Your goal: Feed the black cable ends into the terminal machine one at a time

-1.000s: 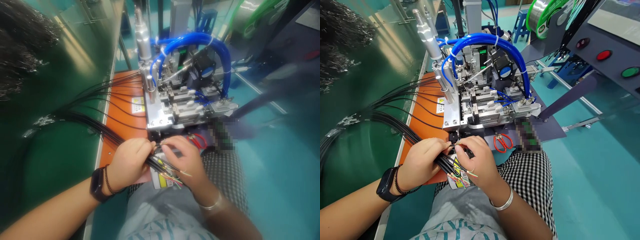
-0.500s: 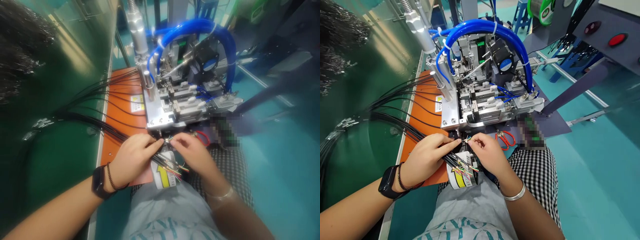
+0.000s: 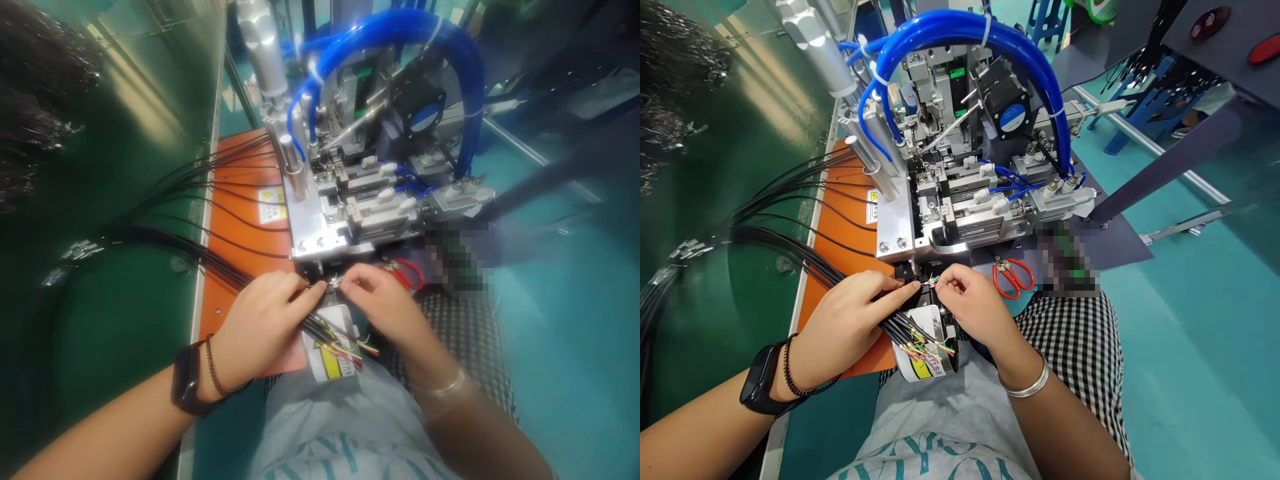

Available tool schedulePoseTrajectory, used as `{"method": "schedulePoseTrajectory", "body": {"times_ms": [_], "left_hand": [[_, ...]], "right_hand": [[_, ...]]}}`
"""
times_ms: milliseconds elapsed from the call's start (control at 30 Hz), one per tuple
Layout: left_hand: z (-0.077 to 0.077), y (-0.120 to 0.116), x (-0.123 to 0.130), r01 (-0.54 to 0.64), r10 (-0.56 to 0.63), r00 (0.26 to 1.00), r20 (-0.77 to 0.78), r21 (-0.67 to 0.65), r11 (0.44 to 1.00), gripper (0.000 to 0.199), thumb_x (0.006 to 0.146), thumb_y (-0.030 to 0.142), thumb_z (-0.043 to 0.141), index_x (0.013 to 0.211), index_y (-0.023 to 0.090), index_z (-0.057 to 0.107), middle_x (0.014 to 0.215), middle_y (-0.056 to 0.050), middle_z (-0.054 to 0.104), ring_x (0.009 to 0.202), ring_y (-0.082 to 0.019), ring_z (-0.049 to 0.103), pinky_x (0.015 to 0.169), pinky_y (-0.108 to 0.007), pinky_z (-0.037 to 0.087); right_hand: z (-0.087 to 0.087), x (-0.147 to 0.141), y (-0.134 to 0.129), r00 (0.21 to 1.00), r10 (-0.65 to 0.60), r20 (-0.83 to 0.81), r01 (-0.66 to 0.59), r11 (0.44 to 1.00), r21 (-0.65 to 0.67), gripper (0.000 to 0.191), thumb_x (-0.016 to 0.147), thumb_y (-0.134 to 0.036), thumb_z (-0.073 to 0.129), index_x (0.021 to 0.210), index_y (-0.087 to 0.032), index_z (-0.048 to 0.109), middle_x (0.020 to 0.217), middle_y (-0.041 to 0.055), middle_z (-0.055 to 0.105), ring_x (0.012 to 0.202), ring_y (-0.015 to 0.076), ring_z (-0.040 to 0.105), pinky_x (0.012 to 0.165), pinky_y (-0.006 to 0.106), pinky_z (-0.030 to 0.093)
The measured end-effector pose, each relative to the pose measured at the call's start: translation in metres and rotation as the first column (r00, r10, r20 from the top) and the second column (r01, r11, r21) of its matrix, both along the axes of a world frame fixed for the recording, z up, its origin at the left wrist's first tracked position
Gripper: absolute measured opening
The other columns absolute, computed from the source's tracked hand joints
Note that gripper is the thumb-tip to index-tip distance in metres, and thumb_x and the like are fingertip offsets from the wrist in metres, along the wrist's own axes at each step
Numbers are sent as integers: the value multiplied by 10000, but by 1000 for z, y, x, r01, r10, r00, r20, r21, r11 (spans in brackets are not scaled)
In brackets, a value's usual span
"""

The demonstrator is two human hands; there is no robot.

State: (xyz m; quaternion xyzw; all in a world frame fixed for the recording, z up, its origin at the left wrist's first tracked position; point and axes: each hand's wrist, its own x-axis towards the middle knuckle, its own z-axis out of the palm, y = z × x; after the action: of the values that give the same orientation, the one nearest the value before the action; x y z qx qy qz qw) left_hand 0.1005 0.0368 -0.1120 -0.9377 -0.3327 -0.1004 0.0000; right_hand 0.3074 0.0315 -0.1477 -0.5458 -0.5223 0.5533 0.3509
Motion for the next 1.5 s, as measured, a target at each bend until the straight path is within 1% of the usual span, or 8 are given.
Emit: {"method": "schedulePoseTrajectory", "body": {"times_ms": [200,300,400,500,733,933,1200,1500], "left_hand": [[0,0,1,-10,11,998,-62,19,1000,350,891,124,427,1227,171,514,953,-79,559,815,-200,492,662,-338,434],[1,0,2,-9,11,995,-104,26,1000,356,893,139,426,1237,179,508,920,-72,544,785,-197,469,655,-341,422],[1,-2,4,-8,13,993,-116,38,999,380,894,149,430,1266,192,493,905,-69,536,781,-199,457,652,-342,412],[-1,-4,5,-11,17,995,-103,64,998,410,890,146,439,1294,206,477,913,-70,537,789,-199,457,645,-337,398],[-1,-4,7,-21,31,993,-114,85,996,444,883,172,447,1323,225,465,886,-76,525,763,-197,439,641,-337,377],[-2,-5,6,-32,40,994,-106,75,997,441,892,286,446,1329,228,464,897,-87,502,782,-215,444,650,-350,378],[4,-8,10,-66,78,980,-185,73,995,448,888,190,426,1333,235,452,879,-76,486,740,-196,414,640,-333,374],[2,-8,10,-42,56,983,-172,85,995,481,862,155,435,1340,216,445,856,-77,485,717,-193,400,613,-330,369]], "right_hand": [[-6,-2,2,999,-38,-29,38,999,-12,70,767,-226,558,712,-184,567,709,-11,584,669,138,536,607,259,432],[-8,-3,1,996,-80,-42,79,997,-21,56,761,-235,584,775,-182,595,743,-3,605,689,140,555,615,257,452],[-7,-4,-1,988,-124,-94,123,992,-23,107,774,-256,601,853,-185,617,781,3,630,701,137,576,630,256,473],[-5,-5,-2,980,-147,-135,146,989,-16,116,792,-282,605,854,-188,631,787,9,642,691,136,586,621,256,479],[1,-6,-2,985,-164,-62,167,985,47,113,820,-294,594,820,-192,642,792,15,652,691,142,584,601,252,472],[5,-6,-2,985,-169,-33,170,984,54,108,820,-283,587,796,-191,638,751,9,640,652,138,569,576,250,463],[-2,-6,-2,987,-147,-59,147,989,-6,104,818,-283,587,796,-186,616,706,-12,596,621,126,534,543,239,418],[1,-8,-5,986,-167,13,166,983,76,102,840,-263,553,795,-192,611,733,-5,606,628,123,529,526,224,404]]}}
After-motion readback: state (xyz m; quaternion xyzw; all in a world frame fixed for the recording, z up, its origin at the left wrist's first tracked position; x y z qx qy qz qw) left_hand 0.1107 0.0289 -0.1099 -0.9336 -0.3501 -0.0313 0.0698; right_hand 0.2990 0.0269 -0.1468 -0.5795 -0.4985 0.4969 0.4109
